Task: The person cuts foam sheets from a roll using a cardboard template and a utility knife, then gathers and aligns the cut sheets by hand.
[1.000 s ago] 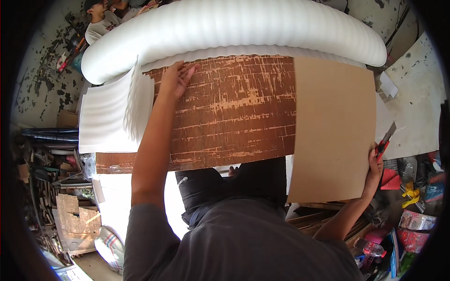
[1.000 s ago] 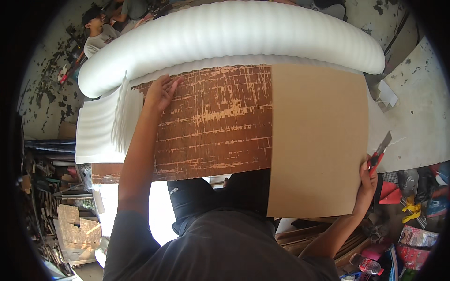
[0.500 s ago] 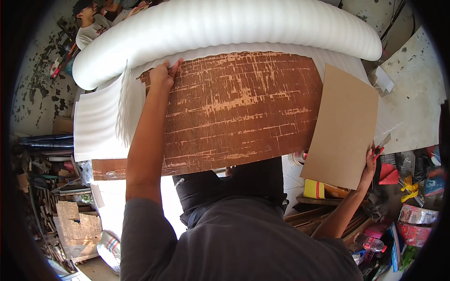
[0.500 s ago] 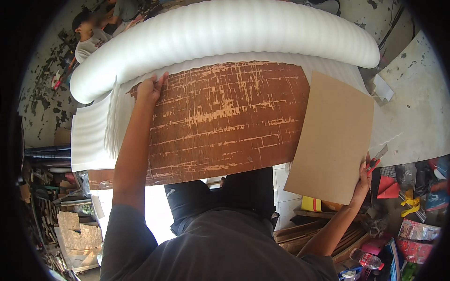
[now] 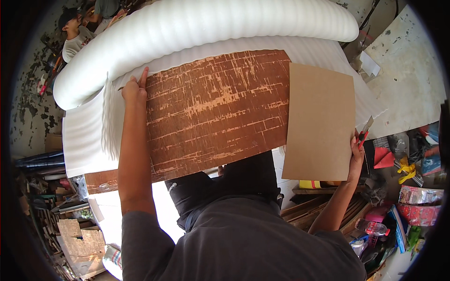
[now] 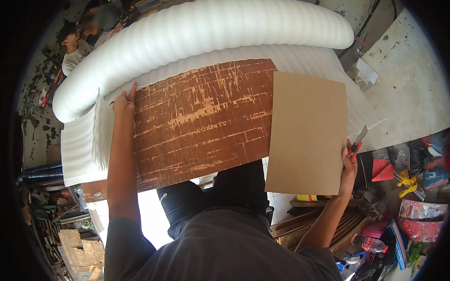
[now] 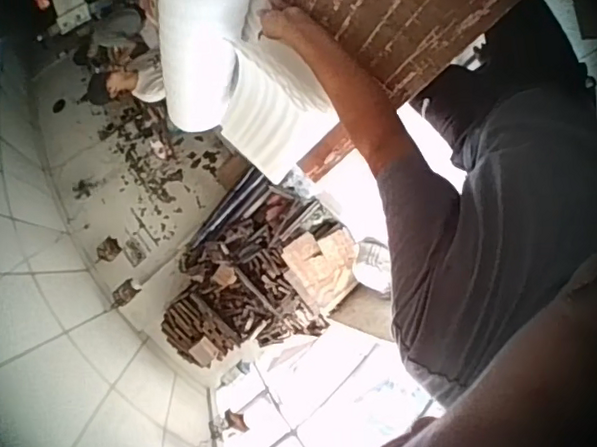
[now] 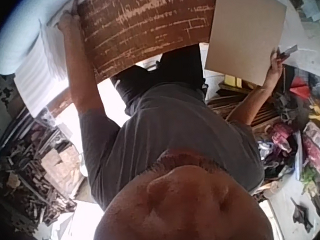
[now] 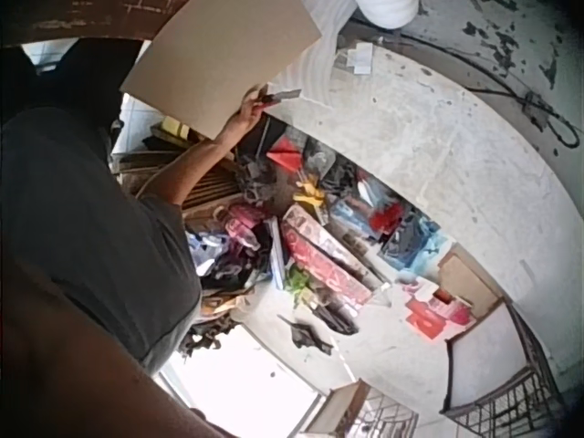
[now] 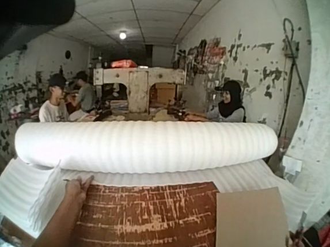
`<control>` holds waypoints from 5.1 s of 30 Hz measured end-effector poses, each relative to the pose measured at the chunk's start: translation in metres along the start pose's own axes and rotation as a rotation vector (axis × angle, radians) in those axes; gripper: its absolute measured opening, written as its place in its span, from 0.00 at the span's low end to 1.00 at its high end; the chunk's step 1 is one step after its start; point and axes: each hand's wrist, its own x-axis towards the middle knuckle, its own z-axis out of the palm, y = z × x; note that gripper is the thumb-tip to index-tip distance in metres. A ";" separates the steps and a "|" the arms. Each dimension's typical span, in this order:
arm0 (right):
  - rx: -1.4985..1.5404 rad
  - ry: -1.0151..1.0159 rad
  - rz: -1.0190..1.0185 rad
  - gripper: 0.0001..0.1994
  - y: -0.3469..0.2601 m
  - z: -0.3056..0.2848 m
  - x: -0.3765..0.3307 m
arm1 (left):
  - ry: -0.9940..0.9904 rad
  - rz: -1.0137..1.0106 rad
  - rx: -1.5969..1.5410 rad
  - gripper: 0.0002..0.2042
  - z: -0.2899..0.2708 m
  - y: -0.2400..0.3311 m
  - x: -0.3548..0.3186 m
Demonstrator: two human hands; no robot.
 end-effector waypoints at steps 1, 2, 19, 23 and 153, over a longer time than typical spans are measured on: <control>0.007 -0.002 0.002 0.32 0.003 -0.003 -0.001 | 0.028 0.058 -0.011 0.27 0.002 0.000 -0.002; 0.006 0.003 0.001 0.32 0.005 -0.006 -0.002 | 0.024 0.054 -0.011 0.27 0.005 -0.001 -0.004; -0.002 -0.063 0.005 0.28 0.002 -0.013 -0.009 | -0.368 -0.408 0.155 0.19 0.047 -0.028 -0.076; -0.018 -0.001 -0.010 0.30 0.009 -0.023 -0.005 | -0.200 -0.421 0.084 0.20 0.057 -0.033 -0.074; -0.794 -0.286 -0.107 0.24 -0.003 0.071 0.109 | -1.207 0.962 1.490 0.48 0.046 -0.116 -0.320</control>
